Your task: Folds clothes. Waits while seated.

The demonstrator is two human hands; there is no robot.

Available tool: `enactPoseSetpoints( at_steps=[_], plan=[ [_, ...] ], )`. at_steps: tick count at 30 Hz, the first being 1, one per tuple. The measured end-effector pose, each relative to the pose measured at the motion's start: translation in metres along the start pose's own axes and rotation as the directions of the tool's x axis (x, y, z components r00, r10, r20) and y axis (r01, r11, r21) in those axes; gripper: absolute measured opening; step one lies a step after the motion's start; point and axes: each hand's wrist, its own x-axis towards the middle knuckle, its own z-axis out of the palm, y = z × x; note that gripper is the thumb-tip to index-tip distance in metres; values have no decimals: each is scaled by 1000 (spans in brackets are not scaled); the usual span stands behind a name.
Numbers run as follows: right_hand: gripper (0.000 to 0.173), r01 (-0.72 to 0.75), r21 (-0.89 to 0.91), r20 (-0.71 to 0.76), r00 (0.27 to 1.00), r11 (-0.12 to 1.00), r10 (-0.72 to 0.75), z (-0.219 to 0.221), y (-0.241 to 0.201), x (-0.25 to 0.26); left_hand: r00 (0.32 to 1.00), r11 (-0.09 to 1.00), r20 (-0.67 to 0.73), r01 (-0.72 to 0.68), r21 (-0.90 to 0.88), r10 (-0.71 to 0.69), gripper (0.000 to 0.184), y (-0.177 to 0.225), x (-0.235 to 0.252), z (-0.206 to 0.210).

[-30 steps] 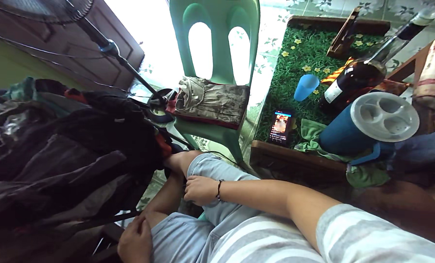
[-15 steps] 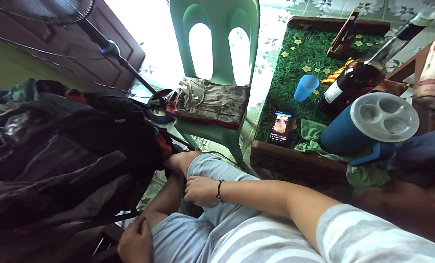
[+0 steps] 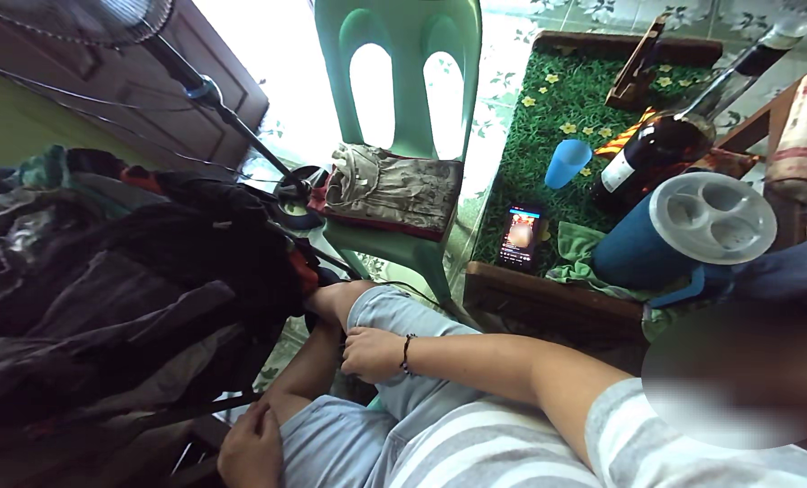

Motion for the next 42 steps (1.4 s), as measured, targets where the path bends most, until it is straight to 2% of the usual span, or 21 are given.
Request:
enactPoseSetpoints(
  at_steps=[17, 23, 42],
  plan=[
    [15, 3, 8, -12, 1000, 1000, -3, 2, 1, 0, 1000, 1000, -12, -22, -9, 22, 34, 1, 0, 0],
    [16, -5, -2, 6, 1000, 1000, 5, 0, 0, 0, 997, 998, -48, -58, 8, 58, 33, -15, 3, 10],
    [15, -1, 7, -6, 1000, 1000, 1, 0, 0, 0, 1000, 1000, -6, -7, -1, 7, 35, -3, 0, 2]
  ],
)
